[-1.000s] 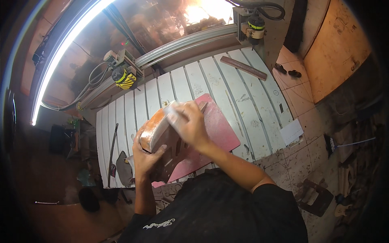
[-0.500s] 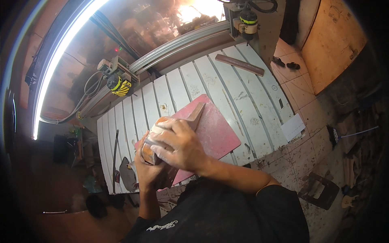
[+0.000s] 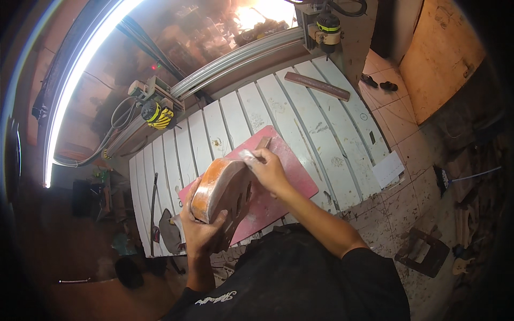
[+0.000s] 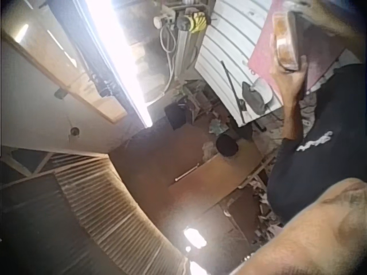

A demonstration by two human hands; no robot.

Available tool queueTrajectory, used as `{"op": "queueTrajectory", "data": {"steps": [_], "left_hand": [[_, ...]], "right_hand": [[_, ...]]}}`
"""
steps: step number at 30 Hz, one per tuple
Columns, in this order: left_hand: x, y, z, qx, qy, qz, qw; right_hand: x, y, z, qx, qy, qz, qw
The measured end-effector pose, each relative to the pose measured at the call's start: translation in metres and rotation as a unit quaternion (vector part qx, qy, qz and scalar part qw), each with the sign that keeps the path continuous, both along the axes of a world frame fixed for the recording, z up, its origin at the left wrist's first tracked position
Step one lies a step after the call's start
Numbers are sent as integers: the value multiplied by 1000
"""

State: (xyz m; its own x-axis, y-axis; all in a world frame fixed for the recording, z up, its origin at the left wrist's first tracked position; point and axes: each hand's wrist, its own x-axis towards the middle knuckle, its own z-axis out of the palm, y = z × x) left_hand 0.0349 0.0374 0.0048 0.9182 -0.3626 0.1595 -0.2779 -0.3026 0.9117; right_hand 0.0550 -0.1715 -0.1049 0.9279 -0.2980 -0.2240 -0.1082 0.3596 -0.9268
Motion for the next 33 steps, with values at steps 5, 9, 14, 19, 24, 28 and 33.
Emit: {"op": "queueTrajectory", "data": {"steps": [5,9,14,19,24,28,33], "left_hand": [[-9,-1,-6,4,47,21,999],[-10,-4,-1,34,4,4,999],[-21,-5,-6,16,51,-14,998],[-28,-6,-4,83,-2,-28,996],[-26,-6,-7,81,-26,-44,995],[-27,-9,-3,86,-31,-60,994],[-30,1,-8,96,-48,-92,990]], "right_hand": [[-40,17,102,-384,-308,-15,870],[-16,-20,93,-80,-95,121,985],[-65,3,137,-493,-268,83,824],[-40,-29,108,-385,-187,90,899],[-59,-20,112,-516,-336,52,786],[-50,-33,95,-478,-219,42,850],[-70,-20,103,-420,-247,67,871]]}}
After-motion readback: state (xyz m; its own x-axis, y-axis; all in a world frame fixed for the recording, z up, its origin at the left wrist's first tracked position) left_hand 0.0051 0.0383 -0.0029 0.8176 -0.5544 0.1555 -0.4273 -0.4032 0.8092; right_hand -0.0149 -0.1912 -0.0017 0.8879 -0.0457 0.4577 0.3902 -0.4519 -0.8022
